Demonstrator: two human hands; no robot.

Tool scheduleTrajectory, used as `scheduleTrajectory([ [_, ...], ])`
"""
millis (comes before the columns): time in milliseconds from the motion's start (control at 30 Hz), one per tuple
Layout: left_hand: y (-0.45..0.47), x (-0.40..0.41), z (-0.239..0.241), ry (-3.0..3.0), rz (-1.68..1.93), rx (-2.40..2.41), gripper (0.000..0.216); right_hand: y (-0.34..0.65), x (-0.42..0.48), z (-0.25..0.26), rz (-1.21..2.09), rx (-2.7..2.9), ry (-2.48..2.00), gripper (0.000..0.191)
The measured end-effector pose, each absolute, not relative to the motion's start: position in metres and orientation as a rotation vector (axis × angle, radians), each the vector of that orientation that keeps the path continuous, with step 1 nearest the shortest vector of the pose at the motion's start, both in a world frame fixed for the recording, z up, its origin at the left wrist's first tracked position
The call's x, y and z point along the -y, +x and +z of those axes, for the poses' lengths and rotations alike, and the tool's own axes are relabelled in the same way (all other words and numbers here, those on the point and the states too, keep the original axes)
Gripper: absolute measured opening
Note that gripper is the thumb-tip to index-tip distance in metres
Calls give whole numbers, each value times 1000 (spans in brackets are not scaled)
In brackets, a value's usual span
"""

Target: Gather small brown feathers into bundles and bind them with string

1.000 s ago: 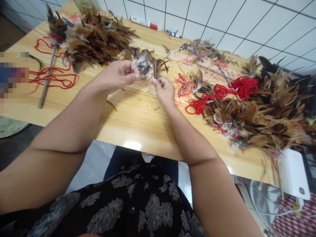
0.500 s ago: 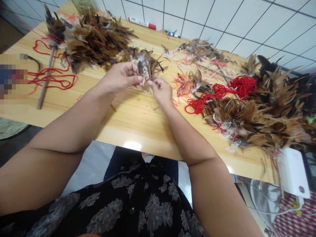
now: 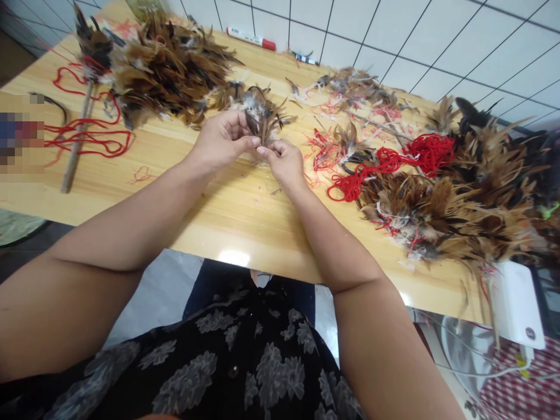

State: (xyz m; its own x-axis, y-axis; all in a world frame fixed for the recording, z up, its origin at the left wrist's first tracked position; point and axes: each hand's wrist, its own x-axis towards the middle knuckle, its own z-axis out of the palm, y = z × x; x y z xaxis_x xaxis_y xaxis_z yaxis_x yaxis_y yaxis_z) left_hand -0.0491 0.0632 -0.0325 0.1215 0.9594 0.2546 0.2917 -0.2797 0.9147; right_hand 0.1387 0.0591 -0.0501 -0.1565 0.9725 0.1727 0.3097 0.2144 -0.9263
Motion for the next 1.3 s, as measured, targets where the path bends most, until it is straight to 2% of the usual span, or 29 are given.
scheduleTrajectory([
  [167,-56,-58,-22,1716,1180,-1163,19,142,-60,-53,974,1622,-1205,58],
  [333,-84,-60,-6,1918,1098,-1391,6,145,-63,-53,965,1558,-1230,55],
  [433,-90,-61,-4,2112,840,-1420,9,146,-65,-55,949,1545,-1226,54],
  [567,-81,-59,-9,2315,647,-1392,28,147,-66,-58,935,1553,-1217,53],
  [733,-75,-64,-21,2380,641,-1410,20,148,-67,-60,923,1546,-1232,52],
  [933,-76,-68,-14,2142,911,-1349,21,150,-70,-64,904,1546,-1239,51],
  [1067,-68,-68,-17,1617,1224,-1039,38,150,-69,-63,911,1542,-1236,51],
  [1167,-60,-67,-23,1387,1277,-931,51,147,-66,-59,936,1522,-1248,51],
  [1300,-50,-64,-20,1293,1307,-1035,47,144,-59,-49,975,1499,-1268,58],
])
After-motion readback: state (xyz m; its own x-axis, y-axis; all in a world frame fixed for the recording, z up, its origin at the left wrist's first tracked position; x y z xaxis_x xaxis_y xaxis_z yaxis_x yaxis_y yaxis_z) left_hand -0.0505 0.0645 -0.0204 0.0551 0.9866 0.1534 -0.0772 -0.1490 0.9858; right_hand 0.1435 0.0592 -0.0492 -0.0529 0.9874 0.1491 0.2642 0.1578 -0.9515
